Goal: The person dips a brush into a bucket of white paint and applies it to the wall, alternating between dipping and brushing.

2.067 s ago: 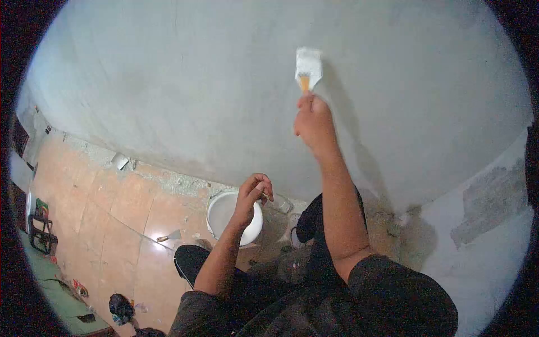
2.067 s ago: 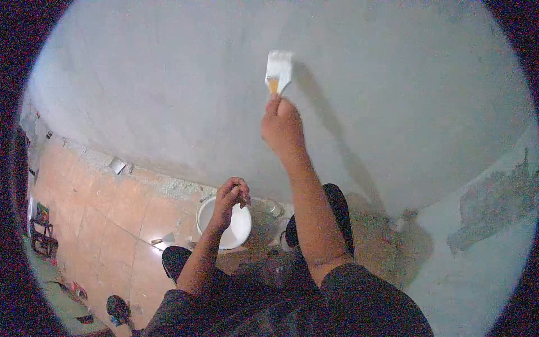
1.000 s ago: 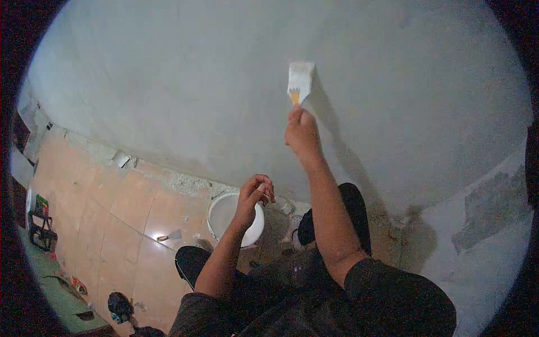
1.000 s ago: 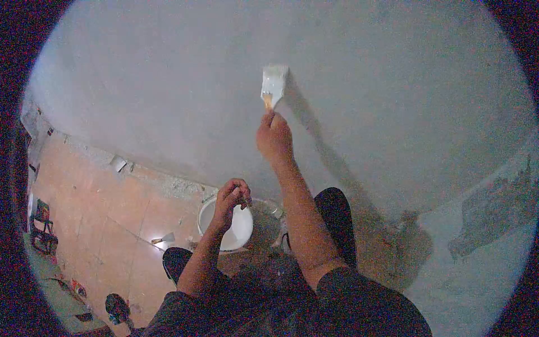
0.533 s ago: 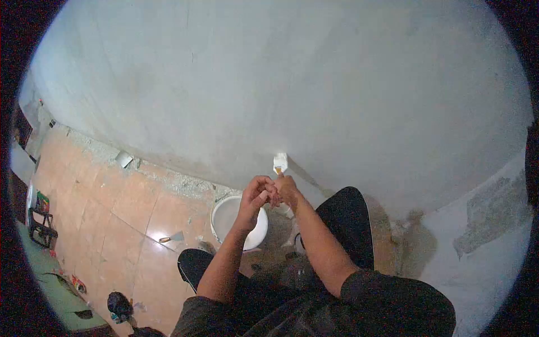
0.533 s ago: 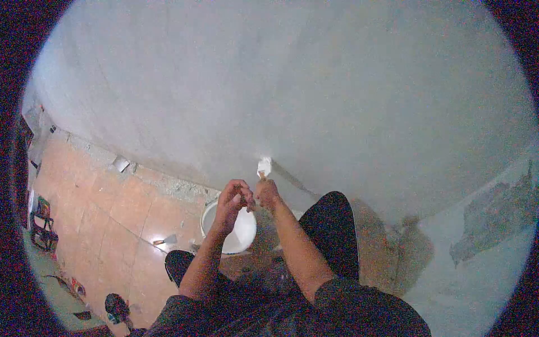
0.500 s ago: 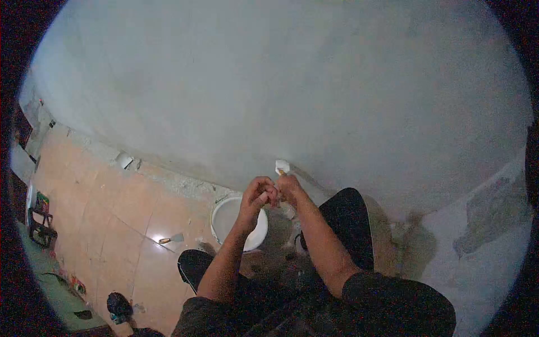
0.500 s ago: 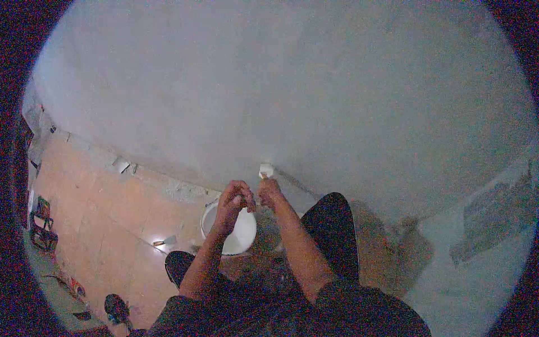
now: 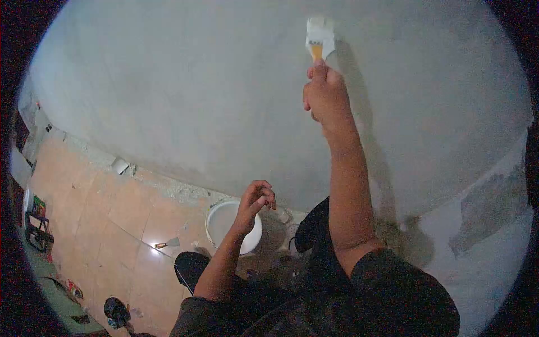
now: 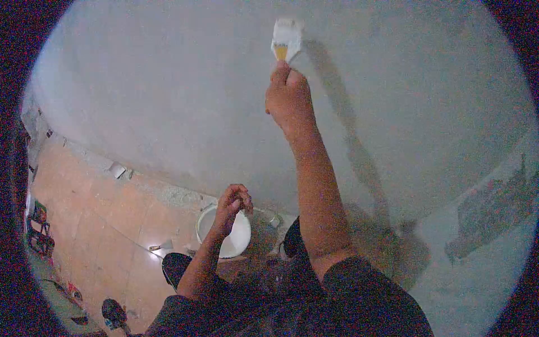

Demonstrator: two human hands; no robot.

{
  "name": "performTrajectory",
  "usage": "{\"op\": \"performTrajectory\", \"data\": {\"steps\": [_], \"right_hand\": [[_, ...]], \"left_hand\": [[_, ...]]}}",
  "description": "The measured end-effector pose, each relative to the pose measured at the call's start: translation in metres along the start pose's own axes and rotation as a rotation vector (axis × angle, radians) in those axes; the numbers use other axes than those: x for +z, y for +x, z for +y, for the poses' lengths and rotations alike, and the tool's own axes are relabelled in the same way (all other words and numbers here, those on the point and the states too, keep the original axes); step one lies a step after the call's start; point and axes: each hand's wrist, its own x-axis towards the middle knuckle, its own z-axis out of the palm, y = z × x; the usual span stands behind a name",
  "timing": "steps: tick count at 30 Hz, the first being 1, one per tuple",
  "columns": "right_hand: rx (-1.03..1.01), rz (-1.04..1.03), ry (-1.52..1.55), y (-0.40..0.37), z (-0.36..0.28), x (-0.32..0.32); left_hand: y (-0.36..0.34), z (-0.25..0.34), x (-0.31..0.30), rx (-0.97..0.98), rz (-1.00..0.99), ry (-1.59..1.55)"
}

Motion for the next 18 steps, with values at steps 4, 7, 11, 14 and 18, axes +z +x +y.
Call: {"op": "performTrajectory", "data": {"steps": [4,7,11,14,18], "right_hand": [[-0.092,0.183,-0.428,0.02,0.132,0.049],[0.153,0.013,-0.363,-0.02,0.189,0.068],[0.621,-0.209,-0.146,-0.068,0.261,0.093],[0.81,-0.278,0.112,-0.094,0.302,0.1],[0.752,-0.315,0.197,-0.068,0.242,0.066]], "left_hand": [[0.001,0.009,0.007,0.1,0.007,0.09],[0.003,0.012,0.007,0.179,0.034,0.23],[0.004,0.009,0.003,0.179,0.044,0.241],[-0.001,0.008,0.002,0.161,0.026,0.223],[0.001,0.013,0.001,0.142,0.002,0.219]]}}
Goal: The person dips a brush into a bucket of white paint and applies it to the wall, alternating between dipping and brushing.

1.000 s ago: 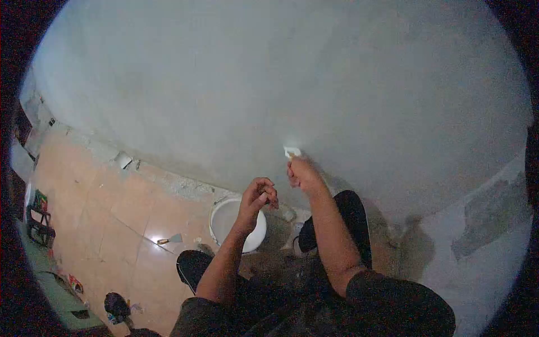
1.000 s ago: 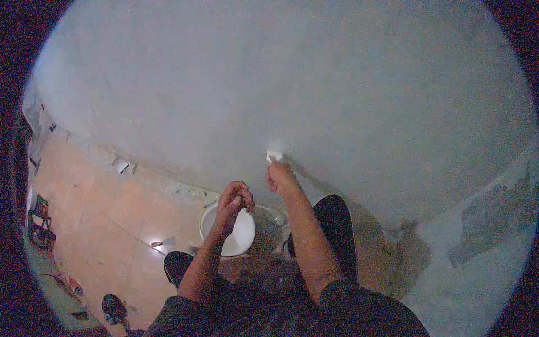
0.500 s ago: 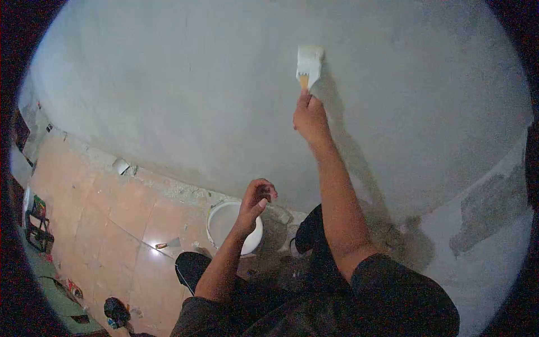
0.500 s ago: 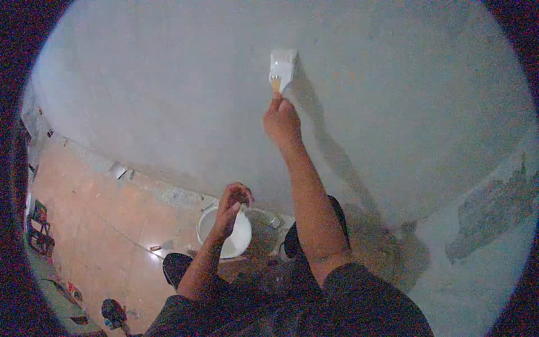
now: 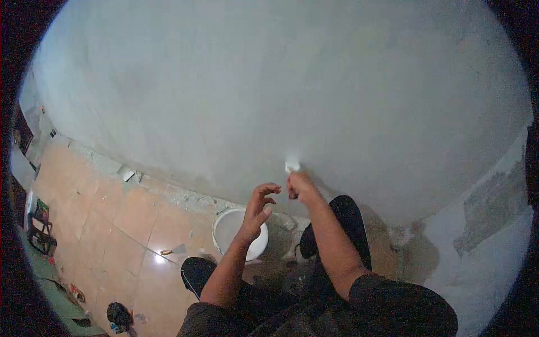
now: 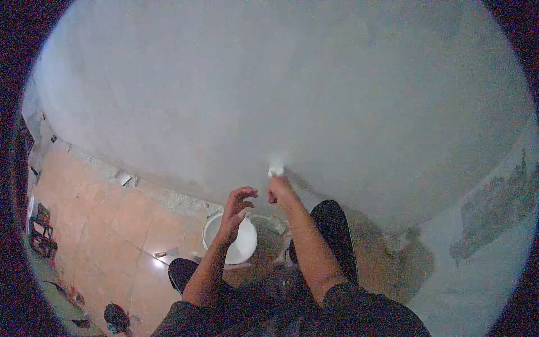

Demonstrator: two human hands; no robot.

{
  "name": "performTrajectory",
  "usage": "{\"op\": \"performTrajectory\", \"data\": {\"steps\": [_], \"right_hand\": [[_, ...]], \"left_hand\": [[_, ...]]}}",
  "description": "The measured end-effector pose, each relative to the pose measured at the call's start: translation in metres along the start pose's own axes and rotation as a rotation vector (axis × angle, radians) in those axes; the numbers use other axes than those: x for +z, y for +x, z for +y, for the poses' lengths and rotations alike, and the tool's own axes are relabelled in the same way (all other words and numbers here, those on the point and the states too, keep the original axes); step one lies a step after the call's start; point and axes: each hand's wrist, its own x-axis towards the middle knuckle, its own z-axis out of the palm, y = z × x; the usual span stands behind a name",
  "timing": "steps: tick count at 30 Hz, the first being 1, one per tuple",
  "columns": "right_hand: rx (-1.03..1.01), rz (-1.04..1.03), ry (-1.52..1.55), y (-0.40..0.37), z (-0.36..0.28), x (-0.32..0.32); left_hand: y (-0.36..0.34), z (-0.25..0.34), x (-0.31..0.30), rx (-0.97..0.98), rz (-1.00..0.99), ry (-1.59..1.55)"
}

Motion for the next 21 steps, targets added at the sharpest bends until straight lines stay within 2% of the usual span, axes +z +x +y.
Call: {"op": "performTrajectory", "data": {"steps": [2,3,4,6,8,9,11,13,15,17,21], "right_hand": [[-0.196,-0.013,0.03,-0.01,-0.052,-0.023],[-0.166,0.065,0.064,-0.046,-0.106,-0.019],[-0.249,0.012,0.064,-0.063,-0.138,-0.026],[-0.409,0.099,0.07,-0.106,-0.191,-0.019],[-0.56,0.151,0.039,-0.134,-0.218,-0.012],[-0.557,0.152,0.038,-0.132,-0.221,-0.009],[-0.761,0.374,-0.061,-0.131,-0.227,-0.003],[-0.744,0.355,-0.069,-0.098,-0.209,-0.006],[-0.704,0.49,-0.268,-0.024,-0.169,-0.011],[-0.655,0.564,-0.382,-0.023,-0.129,0.001],[-0.475,0.499,-0.564,0.028,-0.025,0.005]], "left_hand": [[-0.002,0.002,0.001,0.0,-0.013,-0.014],[-0.002,0.002,0.002,0.001,-0.011,-0.017],[-0.001,0.001,0.003,-0.005,-0.014,-0.022],[-0.001,-0.002,0.004,-0.018,-0.02,-0.028],[0.0,-0.006,0.004,-0.023,-0.041,-0.002],[0.0,-0.006,0.004,-0.025,-0.041,-0.004],[0.002,-0.004,0.005,-0.014,-0.04,-0.001],[0.002,0.0,0.006,-0.002,-0.027,-0.019],[0.001,0.001,0.007,0.006,-0.018,-0.036],[0.001,-0.001,0.006,0.021,0.004,-0.011],[-0.001,0.0,0.008,0.007,0.002,-0.027]]}}
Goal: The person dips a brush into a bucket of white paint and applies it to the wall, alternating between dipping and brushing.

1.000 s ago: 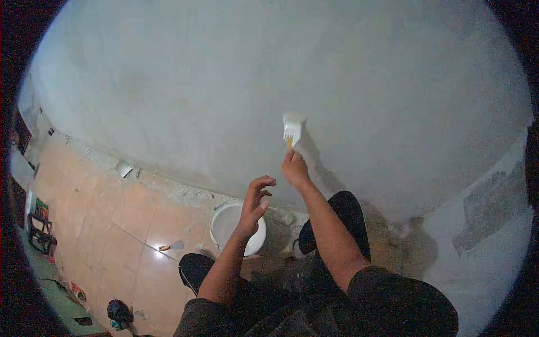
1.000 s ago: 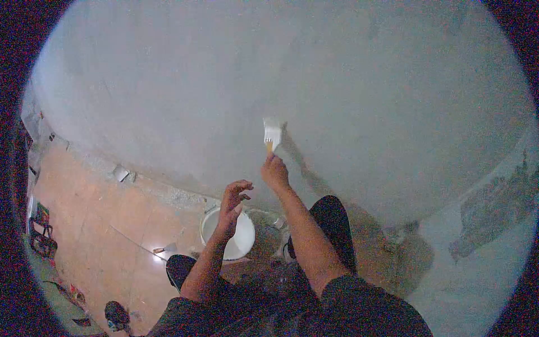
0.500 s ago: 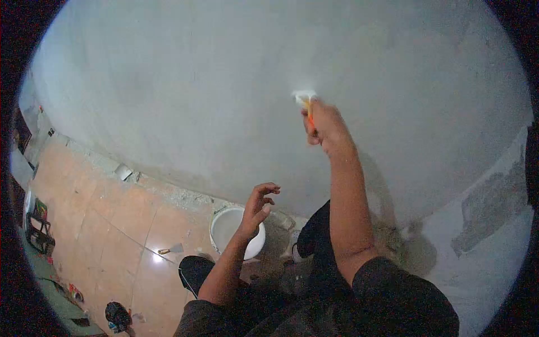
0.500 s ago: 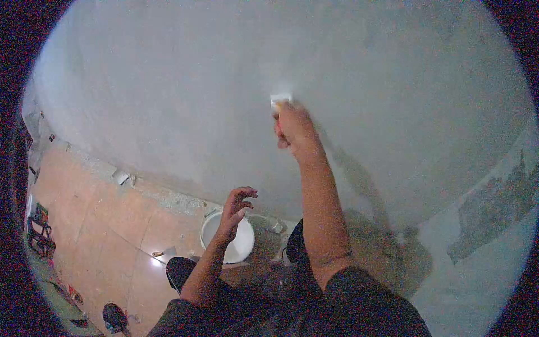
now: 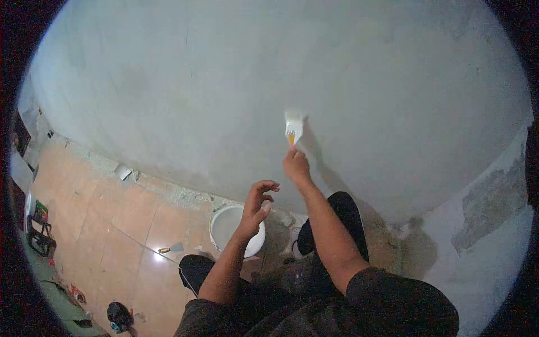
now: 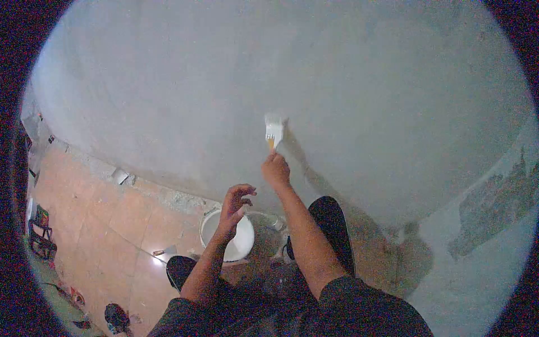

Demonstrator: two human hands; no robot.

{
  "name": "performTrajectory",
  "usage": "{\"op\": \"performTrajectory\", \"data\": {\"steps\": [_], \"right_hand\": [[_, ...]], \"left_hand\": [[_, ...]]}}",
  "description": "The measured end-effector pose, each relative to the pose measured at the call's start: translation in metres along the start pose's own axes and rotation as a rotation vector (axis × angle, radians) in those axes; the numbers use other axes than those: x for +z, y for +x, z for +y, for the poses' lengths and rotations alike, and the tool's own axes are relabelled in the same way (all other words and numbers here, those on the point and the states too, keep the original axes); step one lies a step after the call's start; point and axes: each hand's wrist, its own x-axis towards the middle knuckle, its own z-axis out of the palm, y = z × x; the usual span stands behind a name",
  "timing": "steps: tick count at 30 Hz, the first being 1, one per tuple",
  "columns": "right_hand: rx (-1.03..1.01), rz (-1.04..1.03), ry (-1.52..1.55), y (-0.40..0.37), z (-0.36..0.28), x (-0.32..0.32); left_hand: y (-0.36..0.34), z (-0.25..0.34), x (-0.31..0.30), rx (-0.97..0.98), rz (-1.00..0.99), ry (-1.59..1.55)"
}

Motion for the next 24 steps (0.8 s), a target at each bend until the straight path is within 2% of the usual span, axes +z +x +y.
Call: {"op": "performTrajectory", "data": {"steps": [1,3,4,5,7,8,9,11,13,14,16,17,19,22,23,24], "right_hand": [[0.055,-0.082,-0.057,-0.007,0.03,0.028],[0.307,-0.316,0.059,-0.036,0.053,0.044],[0.503,-0.466,0.233,-0.052,0.051,0.041],[0.495,-0.467,0.233,-0.062,0.062,0.046],[0.589,-0.485,0.619,-0.07,0.071,0.045],[0.582,-0.488,0.618,-0.06,0.067,0.043],[0.502,-0.48,0.47,-0.042,0.061,0.039],[0.41,-0.449,0.507,0.002,0.041,0.01],[0.357,-0.276,0.73,-0.007,-0.072,-0.078],[0.277,-0.28,0.67,-0.001,-0.099,-0.105],[0.138,-0.136,0.698,-0.015,-0.156,-0.146],[0.143,-0.136,0.697,-0.023,-0.173,-0.155],[-0.078,0.018,0.626,-0.03,-0.197,-0.161],[-0.144,-0.038,0.579,-0.005,-0.184,-0.126],[-0.053,-0.096,0.482,0.002,-0.177,-0.109],[-0.138,-0.014,0.32,0.02,-0.146,-0.072]], "left_hand": [[-0.001,-0.001,0.0,-0.008,-0.006,0.013],[-0.001,-0.003,-0.002,-0.011,-0.01,0.029],[-0.002,-0.005,-0.003,-0.004,-0.016,0.039],[-0.002,-0.005,-0.005,0.003,-0.021,0.05],[-0.001,0.002,-0.003,-0.004,-0.004,0.049],[-0.001,0.004,-0.004,-0.019,0.008,0.046],[0.0,0.003,-0.005,-0.019,0.008,0.048],[0.0,0.004,-0.006,-0.017,0.01,0.032],[0.001,0.009,-0.004,-0.007,-0.008,0.019],[0.001,0.006,-0.005,-0.012,-0.009,0.018],[0.002,-0.002,-0.007,-0.026,-0.009,0.028],[0.002,0.001,-0.006,-0.017,-0.009,-0.001],[0.004,-0.002,-0.009,-0.006,-0.005,0.006],[0.006,-0.002,-0.011,0.009,0.007,0.025],[0.006,-0.001,-0.012,0.016,0.025,0.016],[0.005,0.0,-0.012,0.025,0.043,0.007]]}}
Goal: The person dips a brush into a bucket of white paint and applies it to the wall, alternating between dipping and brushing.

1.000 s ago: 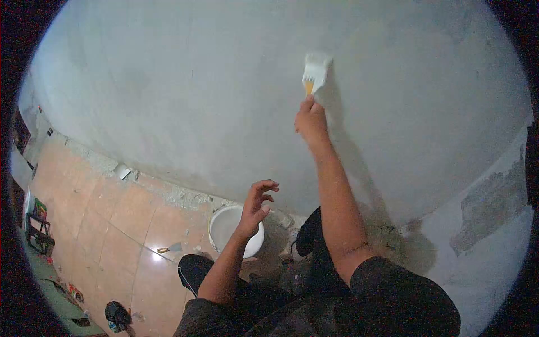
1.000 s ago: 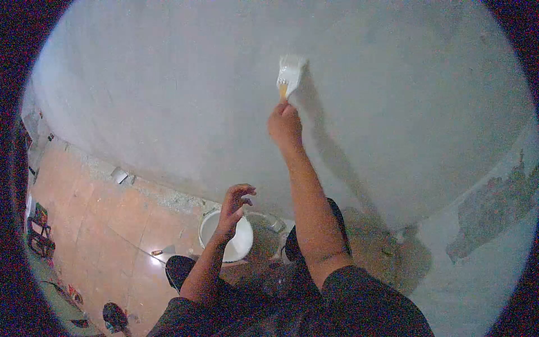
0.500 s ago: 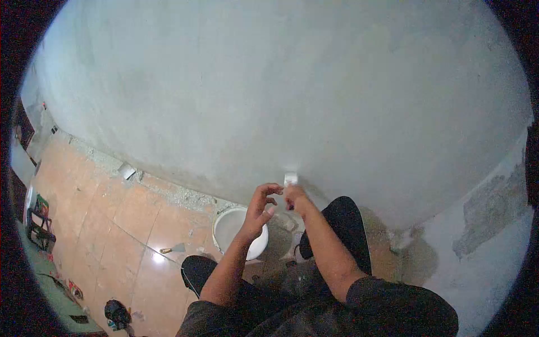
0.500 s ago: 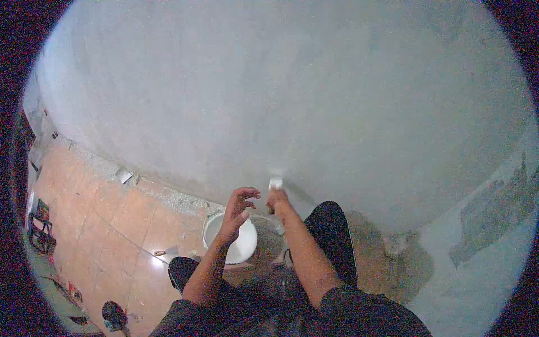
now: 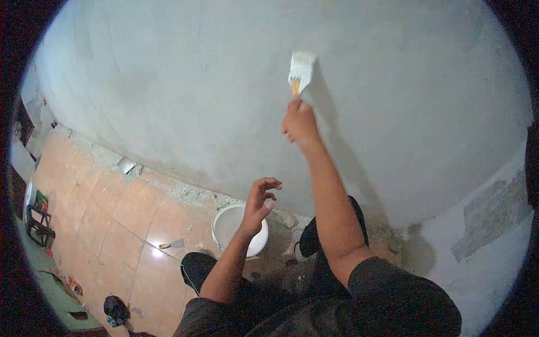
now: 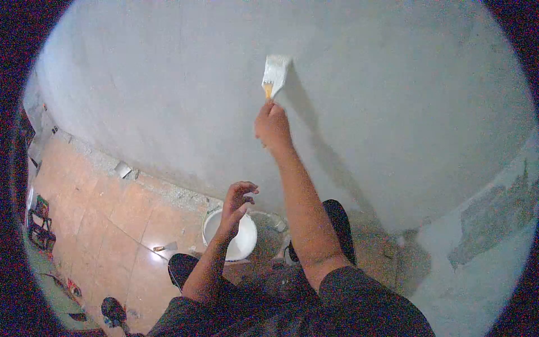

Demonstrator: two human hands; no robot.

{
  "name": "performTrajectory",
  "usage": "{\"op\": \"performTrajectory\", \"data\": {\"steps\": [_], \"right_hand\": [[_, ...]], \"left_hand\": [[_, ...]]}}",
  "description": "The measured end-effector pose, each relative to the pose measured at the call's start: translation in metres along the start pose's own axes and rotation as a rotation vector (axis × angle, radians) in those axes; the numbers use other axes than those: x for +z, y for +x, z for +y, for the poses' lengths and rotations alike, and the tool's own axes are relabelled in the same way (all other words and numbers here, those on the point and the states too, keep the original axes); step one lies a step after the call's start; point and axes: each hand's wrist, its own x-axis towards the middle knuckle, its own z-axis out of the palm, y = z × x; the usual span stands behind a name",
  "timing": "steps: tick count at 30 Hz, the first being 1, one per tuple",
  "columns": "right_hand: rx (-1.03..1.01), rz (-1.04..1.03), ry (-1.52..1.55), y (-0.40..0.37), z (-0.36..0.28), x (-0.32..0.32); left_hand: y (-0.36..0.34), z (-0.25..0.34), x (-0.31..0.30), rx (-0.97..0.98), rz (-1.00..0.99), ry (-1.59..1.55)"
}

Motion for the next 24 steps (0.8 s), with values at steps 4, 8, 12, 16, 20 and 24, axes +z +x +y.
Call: {"op": "performTrajectory", "data": {"steps": [4,8,12,16,20,24], "right_hand": [[0.002,0.048,-0.158,-0.021,0.083,0.053],[0.024,0.106,-0.208,-0.052,0.132,0.081],[-0.067,0.004,-0.439,-0.081,0.189,0.094],[0.521,-0.462,0.52,-0.091,0.186,0.06],[0.564,-0.3,0.102,-0.063,0.098,0.031],[0.346,-0.379,0.322,-0.005,0.007,-0.023]], "left_hand": [[-0.001,0.002,0.0,-0.009,0.032,-0.012],[-0.001,-0.003,-0.003,-0.03,0.046,-0.006],[-0.003,0.001,-0.003,-0.03,0.083,-0.019],[-0.002,0.003,-0.002,-0.021,0.093,-0.01],[-0.003,0.006,-0.001,0.006,0.05,-0.013],[-0.002,0.015,0.005,0.007,0.041,-0.039]]}}
